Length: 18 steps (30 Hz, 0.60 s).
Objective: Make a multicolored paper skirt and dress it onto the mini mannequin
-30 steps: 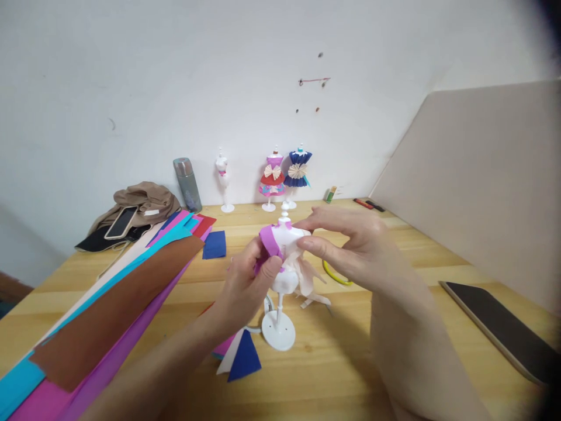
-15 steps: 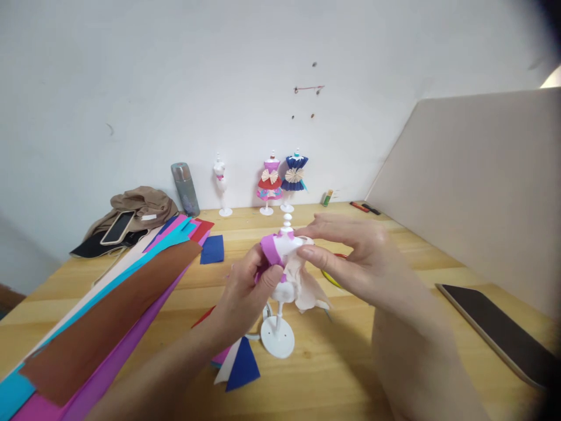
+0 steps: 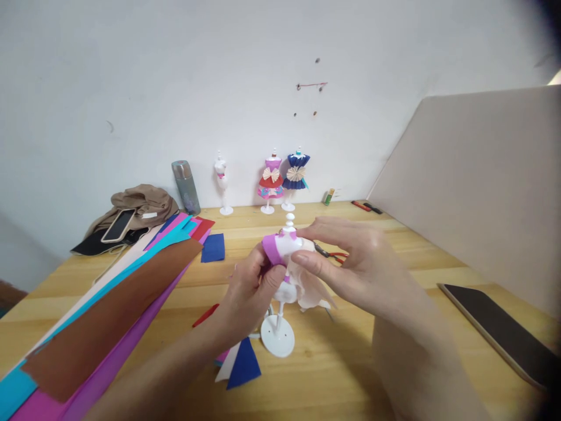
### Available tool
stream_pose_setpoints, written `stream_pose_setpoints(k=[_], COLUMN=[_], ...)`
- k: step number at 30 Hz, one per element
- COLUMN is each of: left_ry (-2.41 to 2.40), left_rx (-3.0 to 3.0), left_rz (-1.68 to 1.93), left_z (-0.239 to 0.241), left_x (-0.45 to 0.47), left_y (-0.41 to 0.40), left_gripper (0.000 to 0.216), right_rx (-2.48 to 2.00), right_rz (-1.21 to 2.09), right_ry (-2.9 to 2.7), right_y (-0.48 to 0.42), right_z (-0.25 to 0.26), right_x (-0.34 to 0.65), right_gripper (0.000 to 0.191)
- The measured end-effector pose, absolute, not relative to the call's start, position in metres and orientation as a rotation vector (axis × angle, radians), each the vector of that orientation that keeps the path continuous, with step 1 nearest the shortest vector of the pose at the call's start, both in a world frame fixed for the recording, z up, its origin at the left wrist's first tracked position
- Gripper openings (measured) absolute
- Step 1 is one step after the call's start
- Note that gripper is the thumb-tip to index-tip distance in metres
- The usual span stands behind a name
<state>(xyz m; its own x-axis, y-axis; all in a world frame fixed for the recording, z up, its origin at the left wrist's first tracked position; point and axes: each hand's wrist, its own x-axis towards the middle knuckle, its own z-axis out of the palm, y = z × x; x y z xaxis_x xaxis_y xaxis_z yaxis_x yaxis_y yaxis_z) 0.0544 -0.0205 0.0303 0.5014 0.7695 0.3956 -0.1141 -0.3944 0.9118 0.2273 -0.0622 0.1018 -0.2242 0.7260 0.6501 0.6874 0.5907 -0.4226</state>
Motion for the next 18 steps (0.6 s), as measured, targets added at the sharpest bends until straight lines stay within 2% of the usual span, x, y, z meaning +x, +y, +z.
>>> stream_pose_setpoints(k=[4, 10, 18], left_ry=[0.585, 0.603, 0.507], left_rx=[1.712, 1.752, 1.787], left_rz=[1.069, 1.083, 0.979], left_z=[0.031, 0.034, 0.041], left_x=[0.054, 0.056, 0.045], left_y=[-0.023, -0.022, -0.019], left_gripper=[0.035, 0.030, 0.036], right_rx=[-1.136, -1.142, -1.151], right_rz=[-0.028, -0.176, -0.087], right_ry=[-1.943, -1.953, -1.970], right_y=[-0.063, -0.063, -0.064], right_z=[0.102, 0.100, 0.101], right_x=[0.224, 0.220, 0.223], right_gripper=[0.028, 0.025, 0.031])
